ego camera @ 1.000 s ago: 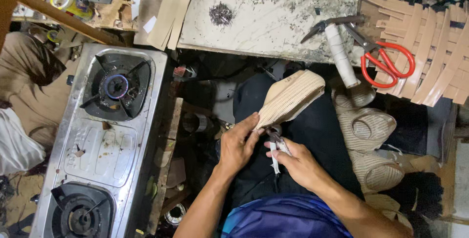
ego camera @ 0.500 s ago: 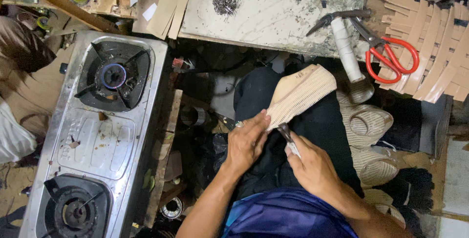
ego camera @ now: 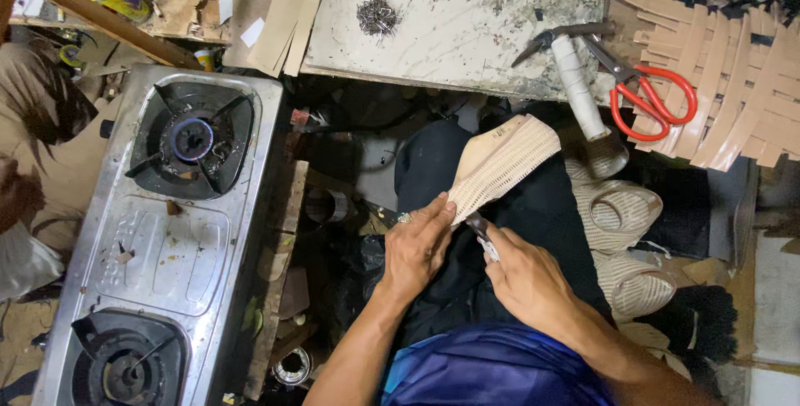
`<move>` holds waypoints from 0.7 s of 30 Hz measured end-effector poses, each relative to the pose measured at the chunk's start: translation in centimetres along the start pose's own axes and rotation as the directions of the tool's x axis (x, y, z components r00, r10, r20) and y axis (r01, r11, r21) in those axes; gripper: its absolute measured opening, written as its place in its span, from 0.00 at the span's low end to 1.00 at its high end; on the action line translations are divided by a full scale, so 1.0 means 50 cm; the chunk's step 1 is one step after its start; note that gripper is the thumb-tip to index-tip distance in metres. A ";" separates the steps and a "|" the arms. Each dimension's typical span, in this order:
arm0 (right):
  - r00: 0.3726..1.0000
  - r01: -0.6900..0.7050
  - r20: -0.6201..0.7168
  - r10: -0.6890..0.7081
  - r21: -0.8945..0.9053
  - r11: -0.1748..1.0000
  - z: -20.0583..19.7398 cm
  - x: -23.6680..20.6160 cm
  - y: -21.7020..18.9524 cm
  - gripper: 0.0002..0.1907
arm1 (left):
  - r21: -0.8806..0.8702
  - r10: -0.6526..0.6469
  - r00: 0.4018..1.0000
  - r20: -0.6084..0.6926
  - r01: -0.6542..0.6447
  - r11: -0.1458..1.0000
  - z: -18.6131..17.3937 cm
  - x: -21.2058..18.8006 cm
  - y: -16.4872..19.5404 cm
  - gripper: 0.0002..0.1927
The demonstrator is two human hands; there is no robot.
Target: The person sits at a workbench and assembles woven shoe uppers with soles. They press a woven upper onto a sole, hammer the edges to secure it, briefly heat the shoe over a gas burner, fit a small heel pad, and set finished shoes on the shelf among wooden lasts.
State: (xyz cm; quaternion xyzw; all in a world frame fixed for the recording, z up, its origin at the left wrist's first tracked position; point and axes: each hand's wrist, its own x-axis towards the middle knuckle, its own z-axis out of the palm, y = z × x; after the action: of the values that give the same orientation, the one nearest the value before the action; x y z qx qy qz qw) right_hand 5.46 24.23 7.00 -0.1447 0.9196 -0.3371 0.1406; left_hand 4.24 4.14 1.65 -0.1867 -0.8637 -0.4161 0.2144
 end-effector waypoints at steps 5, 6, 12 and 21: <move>0.999 0.030 -0.033 -0.031 -0.039 0.999 -0.013 0.005 -0.013 0.27 | 0.010 -0.024 1.000 0.008 0.023 1.000 -0.001 0.006 -0.002 0.21; 0.999 0.016 -0.029 -0.017 -0.036 0.999 -0.009 0.008 -0.011 0.27 | 0.001 -0.045 0.999 0.022 0.045 0.999 -0.001 0.006 -0.005 0.22; 0.991 0.036 -0.130 -0.041 -0.042 0.998 0.044 0.037 0.026 0.19 | -0.222 -0.145 0.989 0.031 0.149 0.964 0.003 0.010 -0.038 0.17; 0.972 0.116 -0.203 -0.118 -0.025 0.993 0.059 0.075 0.044 0.15 | -0.318 -0.325 0.935 0.145 0.355 0.879 0.001 0.043 -0.058 0.14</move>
State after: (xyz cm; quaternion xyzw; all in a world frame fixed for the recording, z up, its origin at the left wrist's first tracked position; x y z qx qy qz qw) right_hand 2.69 22.80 2.78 -0.1642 0.9211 -0.3521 0.0244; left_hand 0.94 2.80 0.90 -0.0844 -0.8068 -0.5812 0.0649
